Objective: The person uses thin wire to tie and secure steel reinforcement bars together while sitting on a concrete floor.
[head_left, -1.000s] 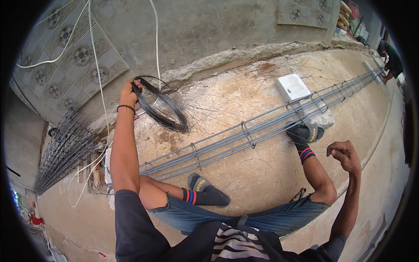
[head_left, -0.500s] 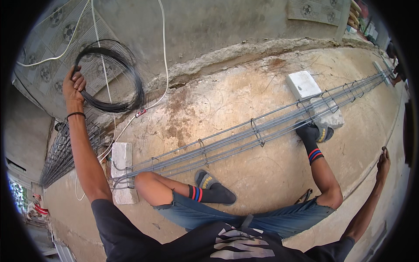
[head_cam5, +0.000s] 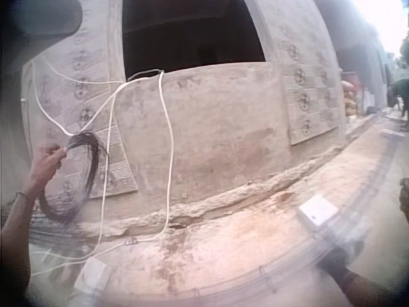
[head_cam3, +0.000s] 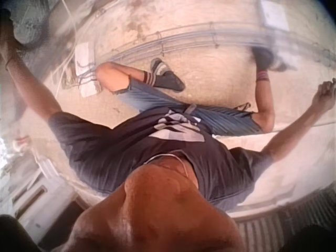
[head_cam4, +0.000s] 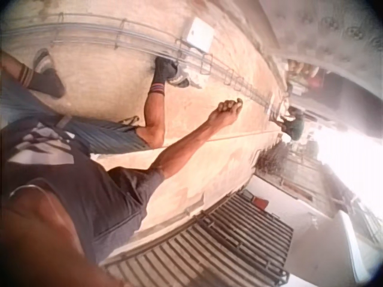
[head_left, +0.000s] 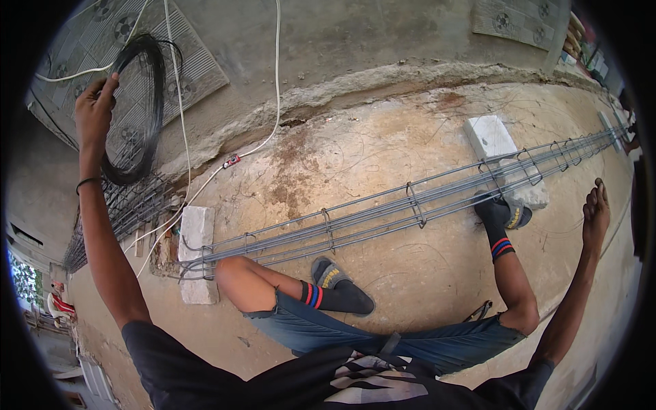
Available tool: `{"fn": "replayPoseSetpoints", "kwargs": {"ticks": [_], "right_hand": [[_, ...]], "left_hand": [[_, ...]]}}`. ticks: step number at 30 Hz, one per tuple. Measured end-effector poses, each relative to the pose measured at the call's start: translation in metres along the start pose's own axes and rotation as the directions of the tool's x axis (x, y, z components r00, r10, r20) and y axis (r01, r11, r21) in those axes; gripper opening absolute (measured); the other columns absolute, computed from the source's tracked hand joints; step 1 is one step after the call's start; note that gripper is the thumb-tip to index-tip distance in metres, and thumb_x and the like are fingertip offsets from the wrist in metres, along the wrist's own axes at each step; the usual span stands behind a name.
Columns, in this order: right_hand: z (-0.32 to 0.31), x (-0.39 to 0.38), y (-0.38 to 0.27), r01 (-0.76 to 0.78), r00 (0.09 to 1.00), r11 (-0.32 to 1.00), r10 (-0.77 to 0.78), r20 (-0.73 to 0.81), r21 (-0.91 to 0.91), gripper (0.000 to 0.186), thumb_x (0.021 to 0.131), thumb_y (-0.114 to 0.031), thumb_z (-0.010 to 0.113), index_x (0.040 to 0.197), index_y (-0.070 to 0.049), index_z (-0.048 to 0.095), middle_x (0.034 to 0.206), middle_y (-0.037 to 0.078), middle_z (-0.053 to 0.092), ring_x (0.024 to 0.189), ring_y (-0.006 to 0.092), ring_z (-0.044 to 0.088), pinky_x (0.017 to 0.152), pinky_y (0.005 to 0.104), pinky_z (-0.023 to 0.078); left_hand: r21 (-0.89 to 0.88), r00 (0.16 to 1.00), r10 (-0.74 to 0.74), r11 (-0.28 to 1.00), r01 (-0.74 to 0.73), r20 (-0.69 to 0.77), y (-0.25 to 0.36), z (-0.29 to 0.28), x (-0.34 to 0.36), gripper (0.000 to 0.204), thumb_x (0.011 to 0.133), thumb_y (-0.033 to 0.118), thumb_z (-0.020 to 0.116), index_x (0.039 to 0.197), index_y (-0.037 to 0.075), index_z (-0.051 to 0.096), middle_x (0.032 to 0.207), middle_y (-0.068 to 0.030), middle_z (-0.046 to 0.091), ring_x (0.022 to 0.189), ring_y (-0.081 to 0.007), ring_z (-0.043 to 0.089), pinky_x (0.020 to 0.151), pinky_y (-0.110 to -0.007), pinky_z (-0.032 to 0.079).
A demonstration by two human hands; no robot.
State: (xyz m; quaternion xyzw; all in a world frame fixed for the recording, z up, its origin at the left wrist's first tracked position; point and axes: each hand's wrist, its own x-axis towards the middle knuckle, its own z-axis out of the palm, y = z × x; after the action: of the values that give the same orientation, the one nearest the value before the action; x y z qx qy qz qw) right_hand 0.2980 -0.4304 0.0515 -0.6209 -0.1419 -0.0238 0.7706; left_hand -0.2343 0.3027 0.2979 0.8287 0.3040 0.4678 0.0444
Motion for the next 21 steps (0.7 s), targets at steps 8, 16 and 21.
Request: {"fn": "replayPoseSetpoints", "kwargs": {"ticks": [8,16,21], "right_hand": [[0.081,-0.03,-0.041,-0.116,0.983,0.98,0.137,0.124,-0.159,0.031,0.107,-0.031,0.049,0.119,-0.004,0.059,0.073,-0.009,0.036,0.055,-0.0013,0.026,0.044,0.0166,0.019],[0.133,-0.048,-0.068,-0.005,0.992,0.985,0.026,0.123,-0.17,0.028,0.105,-0.028,0.052,0.111,-0.002,0.063,0.068,-0.01,0.036,0.052,-0.0014,0.027,0.043,0.0164,0.02],[0.188,-0.062,-0.064,-0.068,0.98,0.997,0.059,0.191,0.04,0.029,0.104,-0.026,0.056,0.112,0.001,0.062,0.068,-0.008,0.038,0.052,-0.001,0.029,0.043,0.0159,0.023]], "left_hand": [[0.297,0.995,0.05,0.952,-0.073,0.085,-0.144,0.113,-0.105,0.04,0.095,0.033,0.066,0.1,-0.007,0.07,0.076,-0.025,0.068,0.066,-0.0376,0.067,0.063,-0.041,0.05],[0.332,0.954,0.261,0.895,-0.296,0.147,-0.146,0.221,-0.19,0.028,0.096,0.026,0.064,0.112,0.003,0.066,0.074,-0.0231,0.068,0.064,-0.0427,0.066,0.058,-0.05,0.051],[0.404,0.896,-0.018,0.897,-0.181,0.443,-0.116,0.297,-0.275,0.086,0.085,0.052,0.071,0.148,0.002,0.041,0.131,-0.0432,0.05,0.122,-0.0502,0.056,0.098,-0.049,0.049]]}}
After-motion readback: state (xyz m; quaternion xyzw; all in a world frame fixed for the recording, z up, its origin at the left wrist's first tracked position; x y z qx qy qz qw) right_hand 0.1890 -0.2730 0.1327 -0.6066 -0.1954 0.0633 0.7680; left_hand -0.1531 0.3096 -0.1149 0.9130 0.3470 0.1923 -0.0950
